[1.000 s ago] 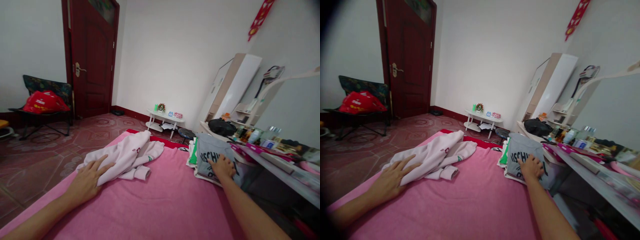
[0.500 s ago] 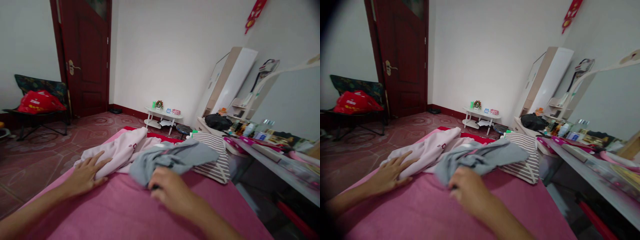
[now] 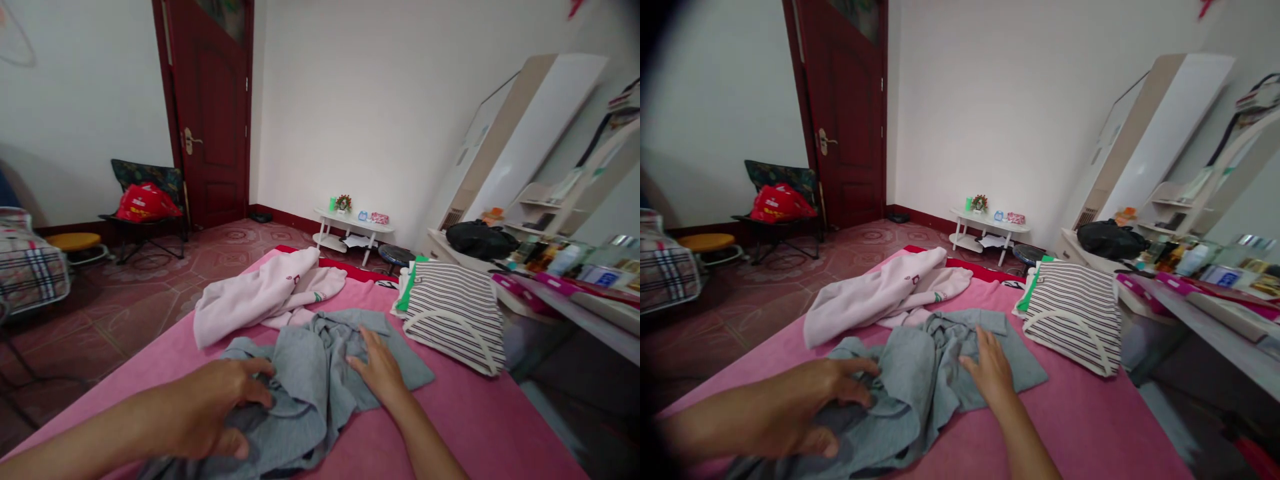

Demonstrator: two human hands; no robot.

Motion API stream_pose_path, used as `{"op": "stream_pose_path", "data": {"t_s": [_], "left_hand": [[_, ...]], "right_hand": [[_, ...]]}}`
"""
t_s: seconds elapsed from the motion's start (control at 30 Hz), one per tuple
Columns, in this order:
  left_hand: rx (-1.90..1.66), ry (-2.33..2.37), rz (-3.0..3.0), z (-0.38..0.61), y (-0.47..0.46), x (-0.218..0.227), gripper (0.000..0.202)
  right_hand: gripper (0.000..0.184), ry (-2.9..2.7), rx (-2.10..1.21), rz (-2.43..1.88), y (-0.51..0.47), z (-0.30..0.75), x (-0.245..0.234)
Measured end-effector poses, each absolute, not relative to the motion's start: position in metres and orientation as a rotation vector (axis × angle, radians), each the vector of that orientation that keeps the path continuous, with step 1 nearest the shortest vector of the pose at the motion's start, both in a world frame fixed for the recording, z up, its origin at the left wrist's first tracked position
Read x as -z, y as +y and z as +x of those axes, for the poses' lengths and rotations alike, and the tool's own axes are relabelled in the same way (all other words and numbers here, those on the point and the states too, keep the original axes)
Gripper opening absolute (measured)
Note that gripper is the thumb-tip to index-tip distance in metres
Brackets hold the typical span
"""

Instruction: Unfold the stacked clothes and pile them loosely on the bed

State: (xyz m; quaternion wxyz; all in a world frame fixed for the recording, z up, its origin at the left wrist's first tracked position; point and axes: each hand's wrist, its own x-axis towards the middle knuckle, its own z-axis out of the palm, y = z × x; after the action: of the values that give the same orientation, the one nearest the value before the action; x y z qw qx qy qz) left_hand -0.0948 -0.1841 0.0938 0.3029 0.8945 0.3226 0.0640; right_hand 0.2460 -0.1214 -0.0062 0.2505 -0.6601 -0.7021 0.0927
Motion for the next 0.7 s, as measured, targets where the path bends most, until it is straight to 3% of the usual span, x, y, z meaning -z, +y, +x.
{"op": "stream_pose_path", "data": {"t_s": [0.1, 0.2, 0.27, 0.37, 0.43, 0.57, 0.7], "left_hand": [[-0.185, 1.093, 2.530, -0.090, -0.197, -0.083, 0.069], [-0.147, 1.194, 2.619, -0.079, -0.194, -0.064, 0.079], [-0.095, 1.198, 2.657, -0.070, -0.191, -0.052, 0.070], [-0.116, 1.136, 2.635, -0.062, -0.189, -0.041, 0.027], [-0.244, 1.083, 2.553, -0.064, -0.186, -0.041, 0.008], [-0.674, 1.026, 2.143, -0.084, -0.169, -0.064, 0.025], [-1.253, 1.066, 1.617, -0.113, -0.146, -0.112, 0.032]], "right_hand": [[0.069, -2.020, -0.279, -1.838, -0.125, 0.249, 0.005], [0.046, -2.117, -0.279, -1.774, -0.128, 0.243, -0.005], [0.027, -2.097, -0.284, -1.725, -0.128, 0.243, -0.006], [0.015, -1.859, -0.386, -1.641, -0.126, 0.256, -0.008], [0.017, -1.576, -0.491, -1.561, -0.126, 0.269, -0.017], [0.026, -1.048, -0.501, -1.316, -0.135, 0.286, -0.059], [0.024, -0.715, -0.241, -1.003, -0.151, 0.308, -0.104]]}}
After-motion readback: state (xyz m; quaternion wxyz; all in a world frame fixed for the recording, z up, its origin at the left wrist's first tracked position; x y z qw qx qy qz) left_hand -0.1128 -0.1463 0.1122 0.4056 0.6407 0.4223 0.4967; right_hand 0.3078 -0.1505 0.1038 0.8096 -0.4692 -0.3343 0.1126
